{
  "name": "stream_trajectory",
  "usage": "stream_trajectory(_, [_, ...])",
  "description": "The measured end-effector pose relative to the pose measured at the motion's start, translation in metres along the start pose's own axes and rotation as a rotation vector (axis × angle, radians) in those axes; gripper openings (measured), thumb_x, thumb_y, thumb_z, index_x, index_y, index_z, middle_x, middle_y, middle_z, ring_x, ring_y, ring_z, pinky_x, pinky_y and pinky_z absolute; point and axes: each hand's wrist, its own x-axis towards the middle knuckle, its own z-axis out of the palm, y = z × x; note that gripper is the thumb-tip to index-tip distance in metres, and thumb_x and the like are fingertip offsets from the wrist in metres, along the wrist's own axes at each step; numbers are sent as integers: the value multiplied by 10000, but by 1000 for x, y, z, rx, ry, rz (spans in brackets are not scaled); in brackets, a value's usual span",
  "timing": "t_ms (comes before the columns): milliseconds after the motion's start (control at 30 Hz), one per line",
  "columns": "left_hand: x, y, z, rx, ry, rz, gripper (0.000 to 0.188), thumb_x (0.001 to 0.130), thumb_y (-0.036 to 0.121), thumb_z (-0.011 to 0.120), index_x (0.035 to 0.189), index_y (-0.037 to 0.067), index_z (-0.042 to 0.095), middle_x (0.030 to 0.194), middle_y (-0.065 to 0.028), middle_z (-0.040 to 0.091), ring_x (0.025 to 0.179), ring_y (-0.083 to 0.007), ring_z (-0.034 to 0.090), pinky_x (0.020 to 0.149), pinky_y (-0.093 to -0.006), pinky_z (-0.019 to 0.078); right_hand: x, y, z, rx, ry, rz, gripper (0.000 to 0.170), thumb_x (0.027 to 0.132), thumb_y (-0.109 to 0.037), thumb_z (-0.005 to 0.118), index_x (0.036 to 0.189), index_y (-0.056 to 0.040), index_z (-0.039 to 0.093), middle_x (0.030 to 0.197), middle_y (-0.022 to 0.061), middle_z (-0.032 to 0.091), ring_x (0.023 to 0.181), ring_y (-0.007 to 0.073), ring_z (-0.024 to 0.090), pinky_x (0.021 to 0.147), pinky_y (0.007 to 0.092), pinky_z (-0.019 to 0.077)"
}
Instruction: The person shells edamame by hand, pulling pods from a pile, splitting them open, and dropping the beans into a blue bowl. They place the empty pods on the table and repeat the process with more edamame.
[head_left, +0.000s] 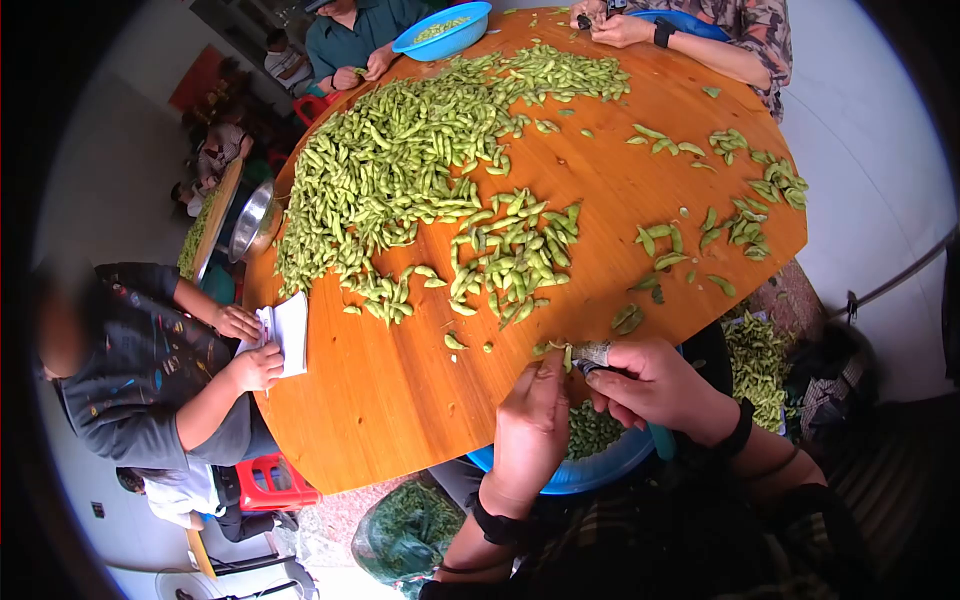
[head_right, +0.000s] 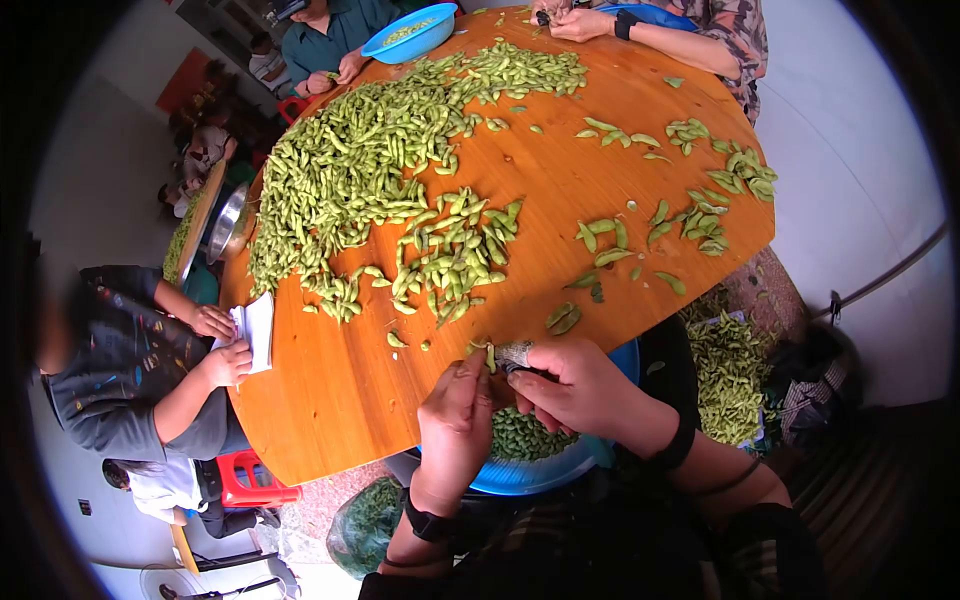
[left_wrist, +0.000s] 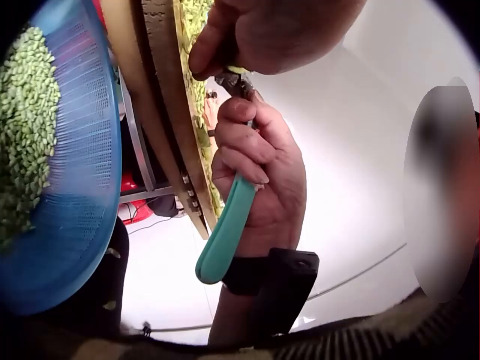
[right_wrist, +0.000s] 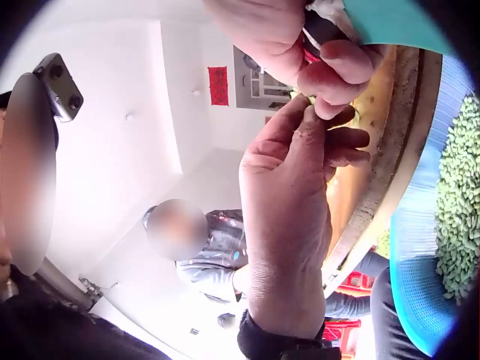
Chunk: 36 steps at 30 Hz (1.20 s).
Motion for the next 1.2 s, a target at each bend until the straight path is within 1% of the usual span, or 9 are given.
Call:
stream_trajectory(100, [0, 8, 1, 64, -21, 75, 319, 852, -20, 618, 1169, -6, 585, 882, -194, 635, 749, -359, 657, 638, -412, 533, -4, -2, 1, -14, 25, -19, 189, 961, -125, 535, 829, 4, 577, 650, 20, 582, 488, 57, 515, 429, 230, 398])
stream_trajectory(500, [-4, 16, 7, 136, 48, 46, 222, 821, 7, 682, 1027, -6, 601, 812, -189, 655, 713, -359, 657, 618, -409, 526, -15, 1, 4, -191, 50, -102, 174, 938, -98, 545, 810, 13, 584, 588, 24, 564, 487, 72, 500, 462, 247, 402])
stream_trajectory(667, [-9, 11, 10, 133, 29, 88, 330, 830, 2, 649, 1135, 10, 524, 766, -176, 615, 686, -367, 640, 588, -442, 509, -16, 2, 9, -171, 117, -97, 105, 928, -66, 554, 877, 10, 605, 607, 12, 571, 534, 50, 511, 484, 238, 409])
stream_trajectory(800, [-9, 5, 11, 83, 52, 82, 307, 826, 0, 655, 1111, 11, 539, 772, -183, 615, 691, -377, 636, 580, -424, 511, -15, 10, 11, -144, 127, -119, 93, 931, -70, 557, 933, 7, 609, 640, 6, 576, 545, 39, 501, 484, 226, 406])
stream_trajectory(900, [-11, -4, 11, -44, 43, 99, 259, 863, 2, 639, 1108, -4, 557, 771, -148, 627, 678, -292, 663, 568, -362, 519, -15, 9, 13, 56, 143, -37, 105, 944, -73, 545, 987, -4, 611, 663, -3, 561, 528, 38, 475, 471, 212, 381])
stream_trajectory(967, [-13, -10, 11, -356, -54, -17, 192, 927, 14, 592, 1116, -10, 572, 775, -83, 639, 669, -164, 658, 563, -291, 518, -16, 6, 9, 154, 76, 46, 120, 957, -73, 526, 1026, -17, 607, 672, -12, 542, 510, 33, 447, 456, 203, 350])
stream_trajectory(1000, [-15, -10, 11, -358, -54, -21, 192, 927, 14, 592, 1116, -10, 572, 775, -83, 639, 669, -164, 658, 563, -291, 518, -17, 2, 8, 153, 76, 50, 120, 957, -73, 526, 1026, -17, 607, 672, -12, 542, 510, 33, 447, 456, 203, 350])
stream_trajectory(1067, [-15, -11, 11, -746, -79, -231, 178, 969, 24, 544, 1141, -5, 578, 799, -36, 634, 669, -87, 625, 563, -247, 510, -18, -7, 5, 217, 17, 133, 126, 965, -69, 507, 1022, -19, 607, 663, -14, 537, 494, 30, 434, 442, 202, 333])
stream_trajectory(1200, [-14, -8, 13, -882, -101, -348, 161, 983, 31, 523, 1138, 5, 556, 836, -30, 637, 673, -88, 625, 590, -230, 512, -14, -8, 11, 159, 45, 112, 121, 954, -67, 524, 1023, -17, 610, 668, -11, 549, 497, 30, 450, 446, 200, 346])
